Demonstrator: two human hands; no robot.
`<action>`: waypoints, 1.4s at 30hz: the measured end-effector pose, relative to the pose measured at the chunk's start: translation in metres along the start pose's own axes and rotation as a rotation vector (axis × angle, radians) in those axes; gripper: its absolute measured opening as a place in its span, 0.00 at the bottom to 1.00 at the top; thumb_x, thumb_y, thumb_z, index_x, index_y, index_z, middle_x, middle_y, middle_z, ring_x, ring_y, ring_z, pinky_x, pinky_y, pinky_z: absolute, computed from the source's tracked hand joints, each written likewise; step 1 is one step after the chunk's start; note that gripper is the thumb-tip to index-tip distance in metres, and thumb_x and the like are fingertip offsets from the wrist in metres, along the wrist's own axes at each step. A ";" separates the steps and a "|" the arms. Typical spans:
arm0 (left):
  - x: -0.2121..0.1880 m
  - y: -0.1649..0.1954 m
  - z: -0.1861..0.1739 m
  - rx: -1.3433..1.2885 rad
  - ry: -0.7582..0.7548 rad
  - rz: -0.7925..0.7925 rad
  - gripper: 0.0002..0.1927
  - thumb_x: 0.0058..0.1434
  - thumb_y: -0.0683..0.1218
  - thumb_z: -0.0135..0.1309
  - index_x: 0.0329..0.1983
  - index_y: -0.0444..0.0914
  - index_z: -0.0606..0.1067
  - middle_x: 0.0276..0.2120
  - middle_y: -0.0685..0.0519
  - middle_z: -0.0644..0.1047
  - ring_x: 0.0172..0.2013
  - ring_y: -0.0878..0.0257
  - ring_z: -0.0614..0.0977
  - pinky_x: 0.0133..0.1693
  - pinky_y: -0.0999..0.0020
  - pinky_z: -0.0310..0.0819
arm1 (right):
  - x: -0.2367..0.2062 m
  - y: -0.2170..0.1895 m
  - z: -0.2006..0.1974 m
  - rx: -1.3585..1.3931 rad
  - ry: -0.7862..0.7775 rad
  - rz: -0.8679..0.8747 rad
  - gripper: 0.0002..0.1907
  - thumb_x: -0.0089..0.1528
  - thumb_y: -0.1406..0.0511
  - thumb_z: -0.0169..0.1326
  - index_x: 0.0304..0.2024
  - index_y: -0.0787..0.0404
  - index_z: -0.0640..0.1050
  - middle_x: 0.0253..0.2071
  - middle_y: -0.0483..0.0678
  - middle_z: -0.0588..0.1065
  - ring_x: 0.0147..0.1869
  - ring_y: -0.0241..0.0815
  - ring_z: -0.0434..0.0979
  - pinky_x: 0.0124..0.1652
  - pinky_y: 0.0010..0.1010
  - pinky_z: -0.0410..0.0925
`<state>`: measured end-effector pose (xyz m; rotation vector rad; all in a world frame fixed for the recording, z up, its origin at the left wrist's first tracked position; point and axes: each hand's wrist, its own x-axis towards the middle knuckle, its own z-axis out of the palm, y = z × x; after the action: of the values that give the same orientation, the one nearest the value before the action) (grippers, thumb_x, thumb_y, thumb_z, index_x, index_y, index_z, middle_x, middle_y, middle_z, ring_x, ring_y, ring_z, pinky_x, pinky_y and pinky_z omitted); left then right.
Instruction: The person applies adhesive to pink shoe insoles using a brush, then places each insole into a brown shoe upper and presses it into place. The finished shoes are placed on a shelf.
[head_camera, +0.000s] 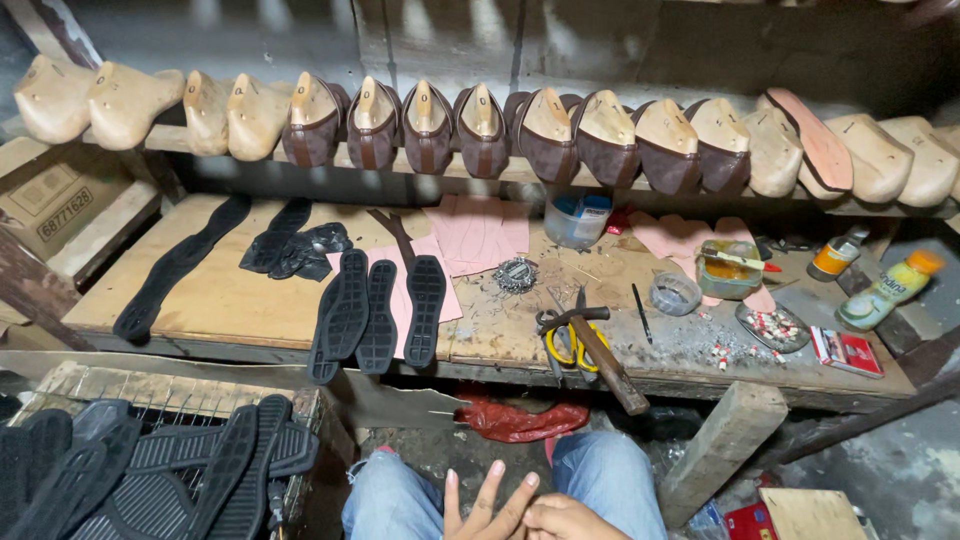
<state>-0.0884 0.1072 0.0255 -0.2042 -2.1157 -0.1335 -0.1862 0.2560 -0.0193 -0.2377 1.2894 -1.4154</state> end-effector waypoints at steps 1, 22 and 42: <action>-0.004 -0.001 0.000 -0.011 -0.005 -0.001 0.08 0.65 0.56 0.54 0.43 0.52 0.80 0.59 0.66 0.76 0.64 0.56 0.73 0.60 0.26 0.53 | -0.003 0.001 -0.003 -0.087 -0.056 -0.039 0.10 0.71 0.64 0.54 0.42 0.65 0.81 0.33 0.42 0.78 0.35 0.30 0.77 0.38 0.21 0.69; -0.033 -0.007 -0.038 -0.301 -0.844 -0.240 0.30 0.44 0.47 0.68 0.52 0.35 0.77 0.74 0.48 0.56 0.73 0.41 0.50 0.63 0.19 0.32 | 0.006 0.008 0.021 -0.259 0.233 -0.100 0.14 0.64 0.63 0.64 0.33 0.69 0.80 0.27 0.49 0.77 0.27 0.36 0.74 0.29 0.26 0.69; -0.028 -0.083 -0.044 -0.523 -0.469 -1.369 0.11 0.58 0.46 0.60 0.28 0.34 0.74 0.20 0.47 0.80 0.24 0.51 0.82 0.31 0.63 0.75 | 0.097 -0.146 0.059 -1.546 0.713 -1.118 0.19 0.52 0.65 0.61 0.47 0.58 0.81 0.44 0.50 0.74 0.51 0.53 0.71 0.50 0.44 0.61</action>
<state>-0.0543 0.0162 0.0237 1.0326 -2.2506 -1.5493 -0.2586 0.1093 0.0673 -1.8196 2.9225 -0.9414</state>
